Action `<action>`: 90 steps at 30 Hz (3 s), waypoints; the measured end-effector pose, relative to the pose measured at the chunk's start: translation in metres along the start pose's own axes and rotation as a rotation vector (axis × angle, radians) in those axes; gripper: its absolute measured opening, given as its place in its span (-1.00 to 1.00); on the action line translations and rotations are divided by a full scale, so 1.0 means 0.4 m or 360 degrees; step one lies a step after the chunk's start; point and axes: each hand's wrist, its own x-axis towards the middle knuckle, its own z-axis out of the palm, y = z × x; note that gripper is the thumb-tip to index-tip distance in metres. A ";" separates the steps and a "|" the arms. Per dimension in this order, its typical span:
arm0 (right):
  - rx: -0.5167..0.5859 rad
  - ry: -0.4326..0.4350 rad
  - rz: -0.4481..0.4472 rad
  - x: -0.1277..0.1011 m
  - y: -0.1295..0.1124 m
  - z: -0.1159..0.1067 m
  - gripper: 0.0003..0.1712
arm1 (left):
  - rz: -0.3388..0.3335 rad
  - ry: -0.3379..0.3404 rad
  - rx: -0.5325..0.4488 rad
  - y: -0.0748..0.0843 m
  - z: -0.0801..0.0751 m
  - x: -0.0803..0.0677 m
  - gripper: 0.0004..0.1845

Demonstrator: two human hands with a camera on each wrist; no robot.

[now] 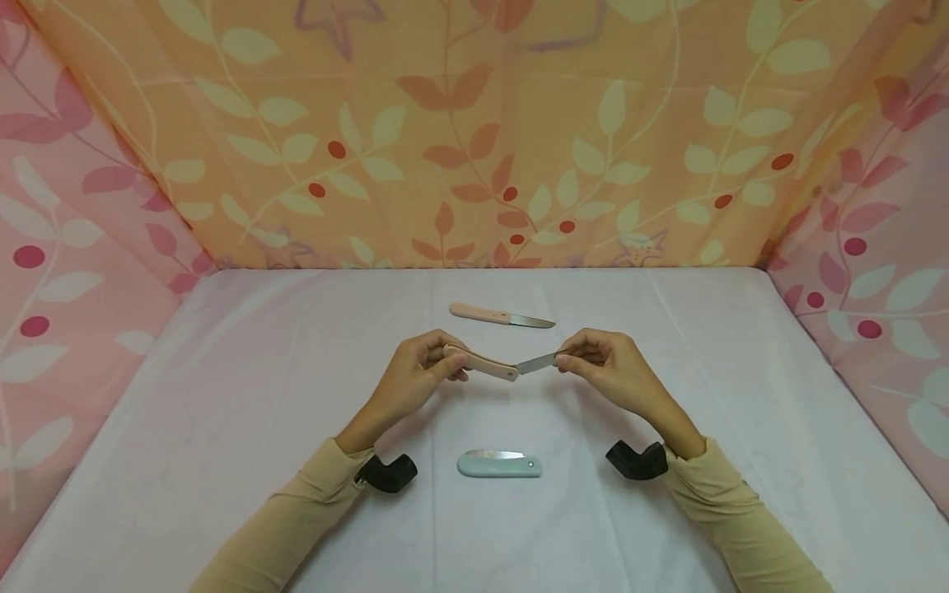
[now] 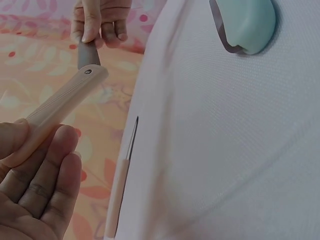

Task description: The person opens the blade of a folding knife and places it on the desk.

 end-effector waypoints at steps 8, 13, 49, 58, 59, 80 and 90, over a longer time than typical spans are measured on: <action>0.0020 -0.0044 0.0033 0.004 0.009 -0.003 -0.85 | 0.0025 0.0077 -0.0082 -0.001 -0.002 0.001 -0.85; -0.0008 -0.0097 0.0054 0.003 0.015 -0.004 -0.85 | 0.0080 0.0128 -0.0098 0.001 -0.002 0.001 -0.85; -0.0273 -0.0057 -0.0018 0.007 0.039 0.007 -0.81 | -0.0135 0.0044 0.0054 -0.018 -0.017 0.007 -0.74; -0.0214 -0.0038 0.0052 0.010 0.041 0.012 -0.81 | -0.0177 0.0118 0.0130 -0.039 -0.015 0.013 -0.67; -0.0213 -0.0035 0.0056 0.011 0.042 0.014 -0.80 | -0.0184 0.0135 0.0129 -0.040 -0.016 0.013 -0.68; -0.0107 0.0043 0.0089 0.020 0.071 0.049 -0.63 | -0.0180 0.0209 0.0540 -0.079 -0.043 0.043 -0.73; -0.0097 0.0043 0.0126 0.021 0.075 0.043 -0.60 | -0.0257 0.0170 0.0581 -0.088 -0.048 0.086 -0.73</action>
